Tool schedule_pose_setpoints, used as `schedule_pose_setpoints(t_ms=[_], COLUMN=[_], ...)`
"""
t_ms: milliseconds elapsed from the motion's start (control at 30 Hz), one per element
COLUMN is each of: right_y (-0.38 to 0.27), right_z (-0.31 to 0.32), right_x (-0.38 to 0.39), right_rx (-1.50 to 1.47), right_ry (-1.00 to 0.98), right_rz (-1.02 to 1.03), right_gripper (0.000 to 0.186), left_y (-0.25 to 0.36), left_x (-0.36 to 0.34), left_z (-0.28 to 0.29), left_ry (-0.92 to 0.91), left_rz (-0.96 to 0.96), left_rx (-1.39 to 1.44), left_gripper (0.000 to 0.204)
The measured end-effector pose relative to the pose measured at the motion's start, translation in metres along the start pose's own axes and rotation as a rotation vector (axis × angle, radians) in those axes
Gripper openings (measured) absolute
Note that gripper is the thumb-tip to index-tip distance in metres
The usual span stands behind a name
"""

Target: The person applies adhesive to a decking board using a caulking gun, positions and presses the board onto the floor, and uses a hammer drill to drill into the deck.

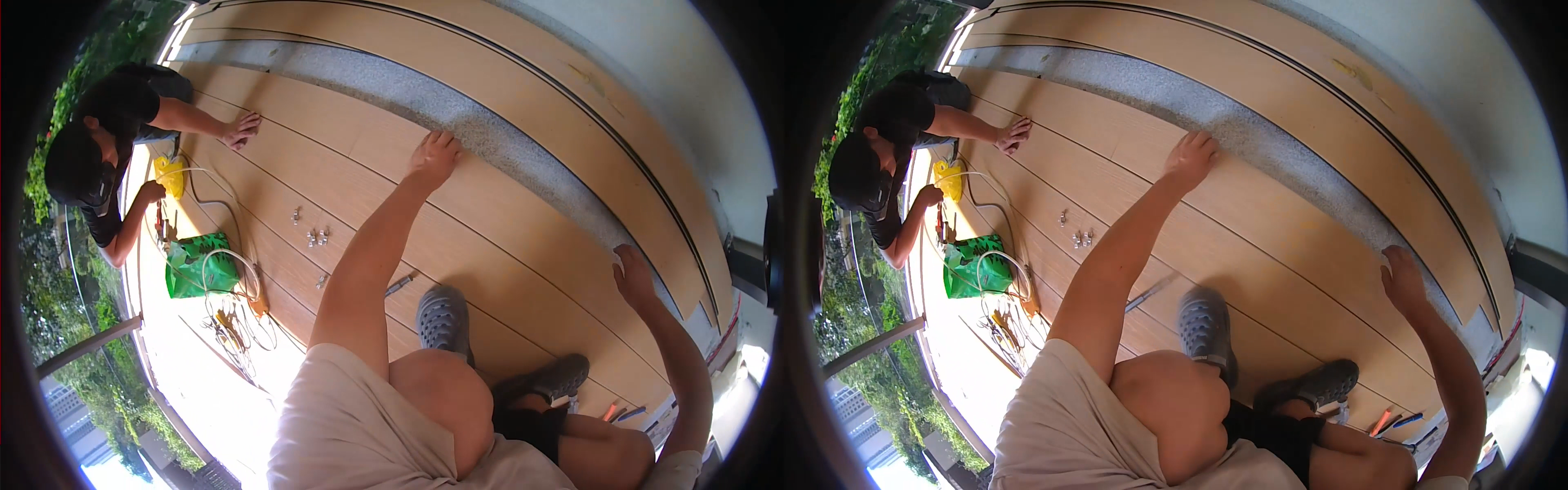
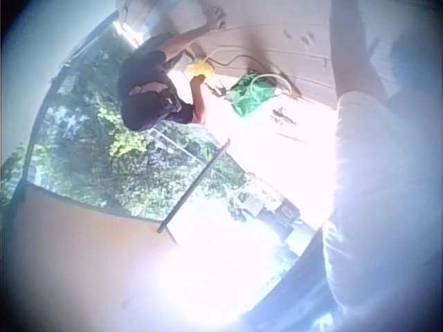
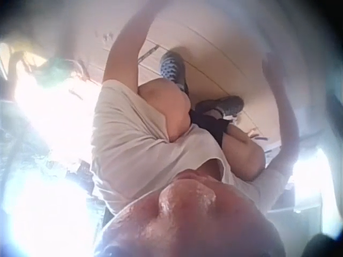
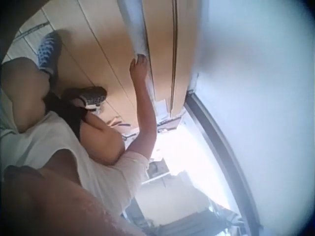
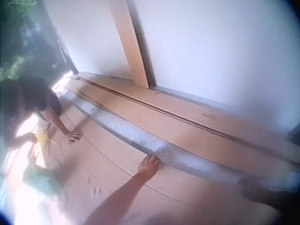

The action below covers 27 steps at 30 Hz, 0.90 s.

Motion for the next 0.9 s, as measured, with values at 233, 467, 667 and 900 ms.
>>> schedule_pose_setpoints(t_ms=[233,467,667,900], right_y=[-0.092,-0.142,-0.144,-0.141], right_z=[-0.039,-0.049,-0.064,-0.060], right_x=[-0.175,-0.166,-0.167,-0.163], right_rx=[-0.049,-0.135,-0.062,0.003], right_ry=[0.277,0.318,0.291,0.339], right_rz=[0.088,0.140,0.129,0.181], right_gripper=[0.033,0.044,0.048,0.048], left_y=[0.004,0.001,-0.026,-0.078], left_x=[-0.010,0.005,-0.006,-0.040], left_z=[-0.010,-0.022,-0.037,-0.014], left_ry=[0.142,0.112,-0.028,0.030], left_rz=[-0.005,-0.134,-0.089,0.132], left_rx=[0.076,-0.135,-0.031,-0.020], left_gripper=[0.017,0.017,0.034,0.061])
Point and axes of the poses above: each hand's wrist, its own x-axis away from the middle knuckle, its own z-axis out of the back of the hand, y = z × x, the point moved 10 cm from there along -x, towards the middle knuckle, and after that the axes turned 11 degrees about -y, right-handed, at the moved point
